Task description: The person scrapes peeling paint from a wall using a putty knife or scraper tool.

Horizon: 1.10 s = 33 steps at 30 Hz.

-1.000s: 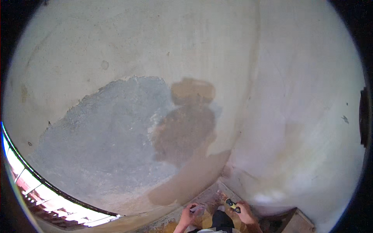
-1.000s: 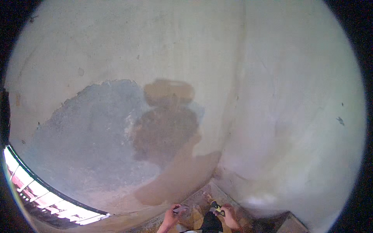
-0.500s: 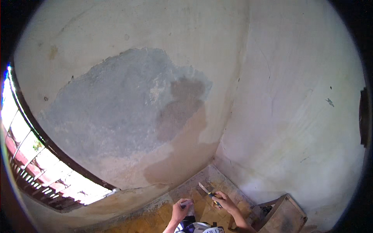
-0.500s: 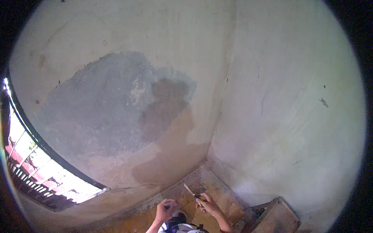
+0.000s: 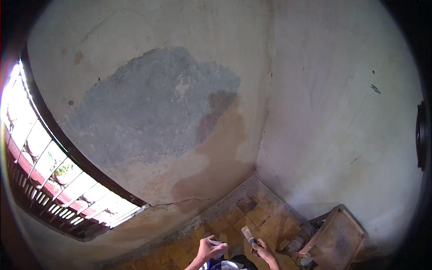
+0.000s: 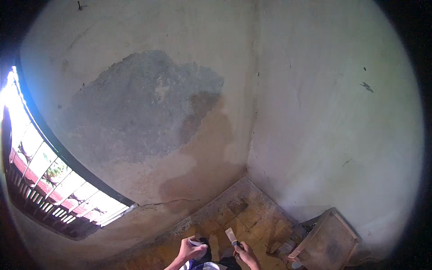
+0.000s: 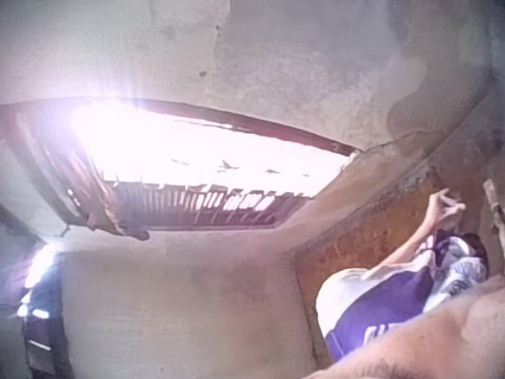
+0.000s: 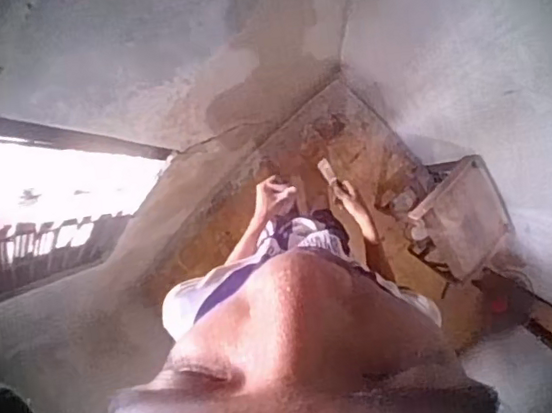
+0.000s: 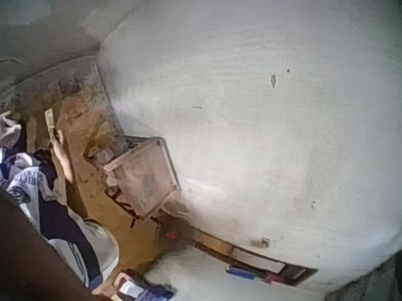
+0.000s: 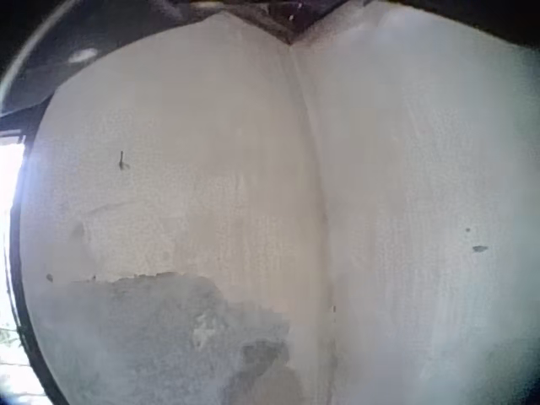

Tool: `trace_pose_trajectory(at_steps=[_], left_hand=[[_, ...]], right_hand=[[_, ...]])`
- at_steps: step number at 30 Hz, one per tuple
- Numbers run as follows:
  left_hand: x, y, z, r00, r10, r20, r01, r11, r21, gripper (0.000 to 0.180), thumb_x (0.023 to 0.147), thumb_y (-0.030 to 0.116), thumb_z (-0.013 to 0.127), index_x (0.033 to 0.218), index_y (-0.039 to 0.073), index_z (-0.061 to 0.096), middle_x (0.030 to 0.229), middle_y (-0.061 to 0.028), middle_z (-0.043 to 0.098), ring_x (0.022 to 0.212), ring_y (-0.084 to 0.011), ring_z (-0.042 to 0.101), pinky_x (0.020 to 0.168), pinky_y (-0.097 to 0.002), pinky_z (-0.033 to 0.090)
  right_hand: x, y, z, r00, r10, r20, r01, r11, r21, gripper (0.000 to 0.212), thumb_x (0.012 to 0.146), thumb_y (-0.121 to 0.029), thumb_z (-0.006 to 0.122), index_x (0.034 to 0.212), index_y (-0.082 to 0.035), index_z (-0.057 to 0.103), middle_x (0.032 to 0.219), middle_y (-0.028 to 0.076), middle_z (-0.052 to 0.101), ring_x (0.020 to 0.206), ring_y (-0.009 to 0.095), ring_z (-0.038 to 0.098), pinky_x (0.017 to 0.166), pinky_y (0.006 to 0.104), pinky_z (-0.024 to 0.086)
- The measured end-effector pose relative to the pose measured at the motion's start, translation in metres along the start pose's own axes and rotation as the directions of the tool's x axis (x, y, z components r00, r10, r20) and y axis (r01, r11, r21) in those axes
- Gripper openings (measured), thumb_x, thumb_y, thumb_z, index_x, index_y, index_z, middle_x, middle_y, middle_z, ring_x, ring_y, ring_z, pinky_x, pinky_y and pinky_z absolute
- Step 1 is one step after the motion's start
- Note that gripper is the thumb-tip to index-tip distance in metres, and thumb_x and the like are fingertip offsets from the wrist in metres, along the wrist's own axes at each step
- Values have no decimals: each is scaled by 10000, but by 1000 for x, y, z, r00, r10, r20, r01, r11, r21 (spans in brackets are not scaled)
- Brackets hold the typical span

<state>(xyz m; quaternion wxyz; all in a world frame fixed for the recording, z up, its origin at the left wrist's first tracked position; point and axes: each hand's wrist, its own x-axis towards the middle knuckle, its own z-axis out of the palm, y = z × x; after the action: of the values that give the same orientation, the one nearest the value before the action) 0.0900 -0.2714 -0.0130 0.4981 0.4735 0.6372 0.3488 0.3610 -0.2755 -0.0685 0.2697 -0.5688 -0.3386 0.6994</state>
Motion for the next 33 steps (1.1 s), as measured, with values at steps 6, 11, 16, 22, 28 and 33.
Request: trace_pose_trajectory(at_steps=[6,11,16,22,28,33], left_hand=[[19,55,-10,941,186,283,-232,963,135,475,631,377,819,767,-9,578,607,-14,570,599,-66,518,561,-261,458],[36,47,-82,943,327,54,-331,931,153,666,541,457,846,889,11,494,651,-62,576,624,-129,584,606,-300,499],[44,-9,-182,987,133,-85,-137,989,-52,383,738,27,684,1050,23,460,876,-48,516,792,-126,505,715,-272,448],[74,-28,-255,932,266,-246,-308,939,-151,302,725,-40,620,993,7,487,788,-23,520,749,-101,499,674,-247,434],[116,11,-273,863,358,-356,-418,902,-107,173,719,-41,630,853,9,534,742,-3,515,709,-87,481,648,-232,416],[144,41,-275,842,426,-332,-447,895,15,201,725,30,704,728,36,504,622,3,464,590,-98,415,566,-256,378]], right_hand=[[-3,-22,26,996,-24,-81,29,998,59,257,876,-262,603,983,-41,528,698,25,566,494,87,474,441,240,357],[21,-73,72,934,-177,-311,112,970,-217,272,788,-215,691,920,-40,529,675,11,528,521,88,504,440,253,382],[83,-121,140,800,-325,-505,422,903,86,337,772,-37,664,1055,-91,489,727,22,513,455,60,414,378,229,293],[105,-209,204,754,-539,-376,603,794,72,359,832,-110,645,1117,-64,431,760,37,491,544,94,483,444,243,371],[115,-323,217,284,-869,-404,721,472,-508,323,899,-194,586,1172,-22,578,1027,87,646,800,116,579,713,257,463],[97,-421,218,332,-805,-492,839,490,-236,299,912,-199,573,1157,-31,601,849,36,647,592,20,495,479,189,352]])
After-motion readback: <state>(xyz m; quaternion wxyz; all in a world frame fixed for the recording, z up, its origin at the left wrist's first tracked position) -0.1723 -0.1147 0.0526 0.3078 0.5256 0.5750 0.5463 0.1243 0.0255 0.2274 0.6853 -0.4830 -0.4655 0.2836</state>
